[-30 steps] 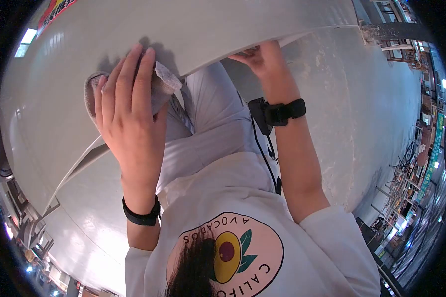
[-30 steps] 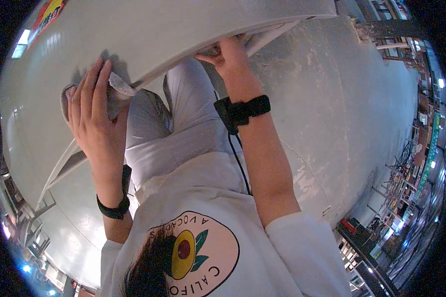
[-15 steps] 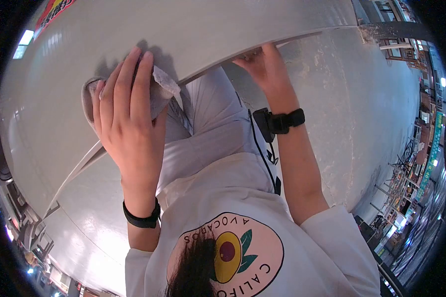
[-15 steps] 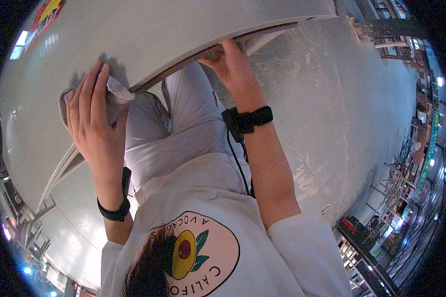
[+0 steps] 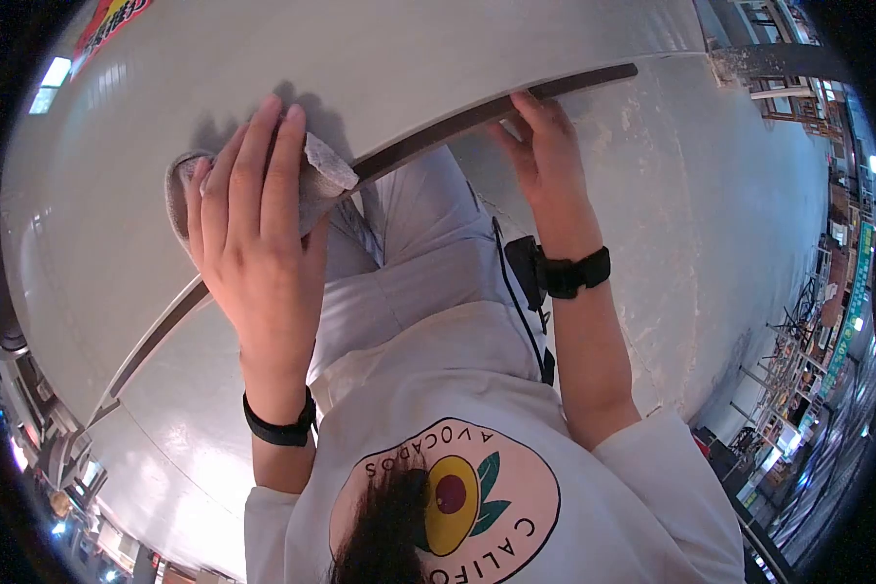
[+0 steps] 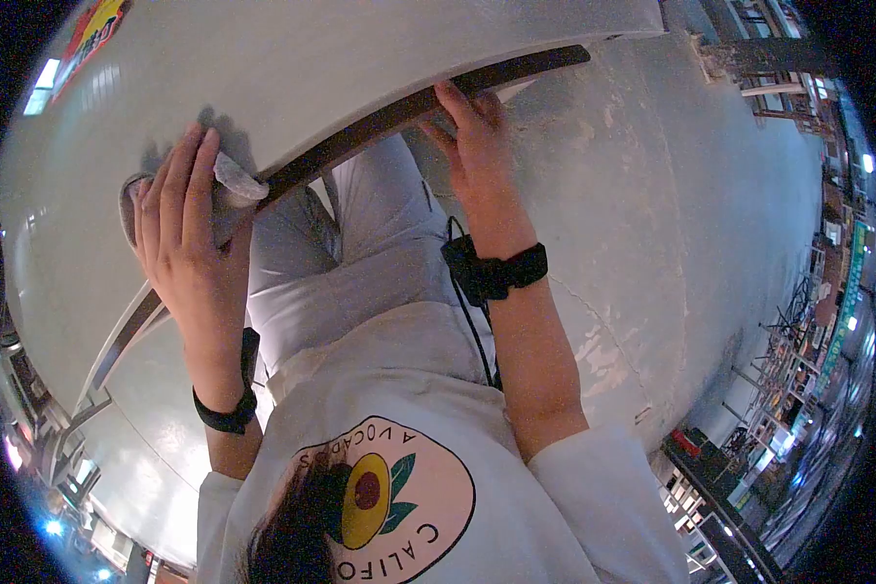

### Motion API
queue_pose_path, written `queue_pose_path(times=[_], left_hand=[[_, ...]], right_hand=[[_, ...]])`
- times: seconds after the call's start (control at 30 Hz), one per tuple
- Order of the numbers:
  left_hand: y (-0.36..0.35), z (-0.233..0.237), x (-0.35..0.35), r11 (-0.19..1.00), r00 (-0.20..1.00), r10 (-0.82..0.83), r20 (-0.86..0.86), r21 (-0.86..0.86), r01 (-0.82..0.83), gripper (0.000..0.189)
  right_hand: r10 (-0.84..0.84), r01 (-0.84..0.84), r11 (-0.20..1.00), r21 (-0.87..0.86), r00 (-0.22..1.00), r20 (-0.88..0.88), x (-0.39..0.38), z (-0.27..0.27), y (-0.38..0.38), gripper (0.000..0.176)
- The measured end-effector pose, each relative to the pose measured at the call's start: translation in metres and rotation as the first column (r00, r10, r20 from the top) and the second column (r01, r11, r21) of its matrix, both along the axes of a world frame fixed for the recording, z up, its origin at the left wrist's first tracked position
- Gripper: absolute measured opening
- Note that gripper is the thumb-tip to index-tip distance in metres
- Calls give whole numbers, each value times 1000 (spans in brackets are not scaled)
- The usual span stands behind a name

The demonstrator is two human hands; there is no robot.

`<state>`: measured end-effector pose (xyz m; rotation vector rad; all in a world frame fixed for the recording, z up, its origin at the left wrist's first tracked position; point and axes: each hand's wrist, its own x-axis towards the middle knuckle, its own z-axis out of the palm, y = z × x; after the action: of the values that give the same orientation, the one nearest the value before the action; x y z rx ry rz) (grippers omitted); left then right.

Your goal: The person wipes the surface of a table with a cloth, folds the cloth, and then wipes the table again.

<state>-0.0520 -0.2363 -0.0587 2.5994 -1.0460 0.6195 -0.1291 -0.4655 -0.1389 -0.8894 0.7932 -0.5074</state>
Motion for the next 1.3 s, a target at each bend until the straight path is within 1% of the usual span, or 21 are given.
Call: queue_pose_path(times=[0.07, 0.17, 0.27, 0.37, 0.47, 0.53, 0.57, 0.6, 0.7, 0.77, 0.8, 0.87, 0.93, 0.97, 1.0, 1.03, 1.1, 1.17, 1.23, 1.27, 1.3], left_hand=[[1, 2, 1, 1000, 1000, -28, 9, 15, 27, 55], [14, -4, -3, 952, 967, -256, 11, -173, 254, 42], [23, -20, -28, 892, 894, -438, -92, -166, 420, 32], [36, -51, -42, 885, 865, -463, -193, -152, 440, 36], [79, -77, -33, 958, 934, -288, -211, -64, 281, 43], [104, -87, -23, 973, 985, -143, -100, -198, 121, 43], [126, -95, -19, 986, 996, 29, -88, -159, -43, 41], [145, -104, -15, 971, 978, 198, -70, -121, -206, 39], [171, -114, -3, 906, 911, 397, -110, -114, -408, 40], [169, -117, -2, 918, 926, 360, -115, -136, -373, 41], [165, -116, -2, 923, 932, 342, -118, -147, -357, 42], [149, -121, -9, 943, 945, 306, -119, -98, -318, 51], [122, -124, -15, 975, 974, 215, -75, -47, -219, 57], [108, -125, -18, 981, 977, 172, -125, -70, -181, 59], [93, -125, -20, 985, 977, 126, -174, -96, -144, 61], [79, -124, -20, 990, 983, 109, -149, -71, -121, 64], [50, -124, -20, 999, 989, 20, -150, -36, -26, 60], [15, -120, -23, 997, 949, -60, -309, 25, 71, 53], [-25, -122, -24, 970, 942, -241, -234, -68, 232, 48], [-47, -125, -26, 970, 958, -242, -153, -28, 241, 48], [-66, -128, -29, 968, 966, -249, -73, 12, 251, 47]], right_hand=[[15, -17, 999, 31, 999, 52, -1, -1, -3, 31], [42, -48, 996, 73, 996, 84, -5, -8, -8, 29], [-17, -5, 989, 151, 989, 144, -11, -26, -11, 23], [0, -32, 983, 179, 984, 179, -14, -38, -15, 24], [-10, -31, 984, 174, 973, 231, -15, -55, -15, 25], [16, -55, 983, 173, 975, 220, -17, -66, -19, 27], [30, -68, 983, 173, 976, 215, -18, -69, -20, 29], [36, -77, 981, 180, 974, 224, -18, -69, -19, 31], [74, -118, 977, 178, 969, 238, -21, -68, -18, 35], [133, -168, 974, 151, 966, 221, -25, -70, -23, 34], [135, -183, 970, 161, 953, 270, -25, -70, -23, 33], [136, -215, 960, 181, 918, 371, -21, -73, -20, 29], [166, -277, 939, 205, 885, 435, -23, -83, -26, 25], [179, -306, 927, 214, 867, 465, -24, -88, -29, 23], [168, -291, 932, 216, 875, 454, -24, -87, -29, 23], [157, -275, 936, 218, 883, 441, -24, -84, -28, 22], [147, -263, 939, 220, 888, 436, -23, -79, -24, 22], [148, -270, 937, 221, 881, 449, -22, -76, -20, 23], [101, -213, 939, 270, 922, 374, -21, -79, -19, 25], [77, -182, 938, 294, 939, 335, -21, -80, -18, 27], [92, -191, 937, 291, 942, 322, -22, -76, -16, 27]])
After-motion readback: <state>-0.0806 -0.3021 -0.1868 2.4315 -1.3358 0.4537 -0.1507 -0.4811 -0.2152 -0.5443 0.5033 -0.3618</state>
